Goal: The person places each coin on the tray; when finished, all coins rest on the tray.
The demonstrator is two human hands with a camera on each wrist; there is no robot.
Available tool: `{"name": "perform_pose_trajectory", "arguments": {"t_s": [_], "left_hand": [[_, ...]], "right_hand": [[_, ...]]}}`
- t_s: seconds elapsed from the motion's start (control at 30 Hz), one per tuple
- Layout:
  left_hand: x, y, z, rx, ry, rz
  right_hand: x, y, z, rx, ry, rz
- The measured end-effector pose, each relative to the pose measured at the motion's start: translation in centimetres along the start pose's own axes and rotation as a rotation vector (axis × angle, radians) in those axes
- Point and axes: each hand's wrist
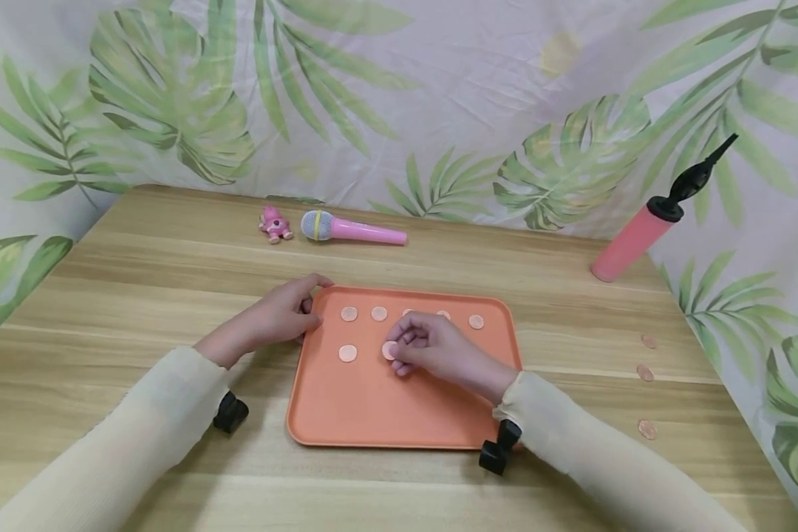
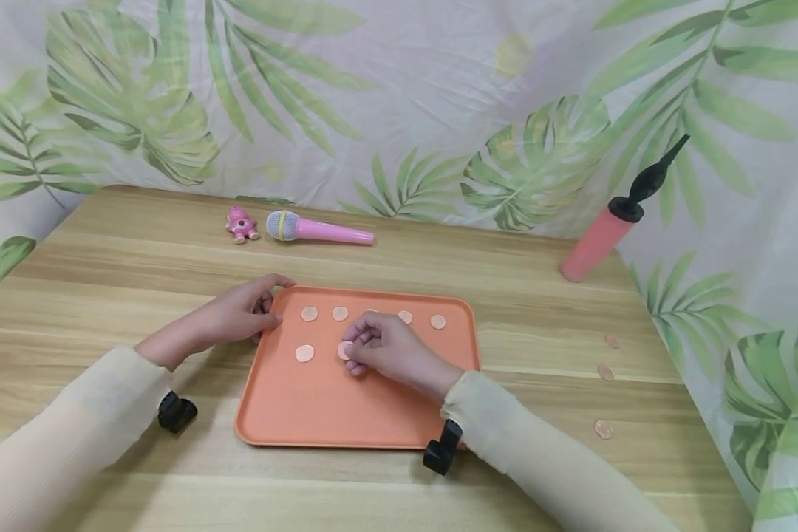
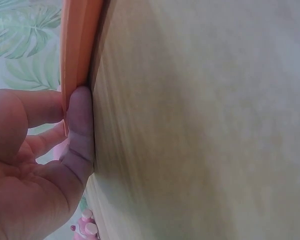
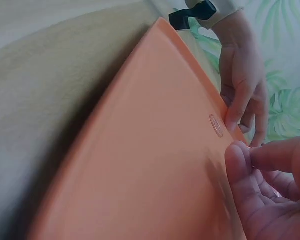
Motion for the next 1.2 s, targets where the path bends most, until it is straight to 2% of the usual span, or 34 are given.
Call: {"name": "perform_pose_trajectory", "arguments": {"t_s": [0.2, 0.4, 0.77, 1.03, 1.2], "left_hand": [[0.0, 0.2, 0.2, 0.007, -0.004, -0.002], [0.0, 0.1, 0.1, 0.009, -0.008, 0.011], [0.0, 0.0, 0.0, 0.011, -0.009, 0.010], [0.0, 0.0, 0.0, 0.016, -0.005, 0.003], [0.0, -0.1, -0.1, 0.017, -0.001, -0.001]], "right_hand": [[-1.1, -0.2, -0.7, 0.071, -0.051, 0.026], [-1.4, -0.2, -1.1, 0.236, -0.071, 0.073], [-1.4, -0.7, -1.8, 0.488, -0.008, 0.124], [-1.3, -1.3, -2.0, 0.551, 0.006, 0.107], [-1.3, -1.1, -1.9, 0.508, 0.005, 0.098]]}}
Point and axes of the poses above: each hand's wrist, its own x-axis away from the middle knuckle, its own z-axis out of the back of the hand, y = z × x
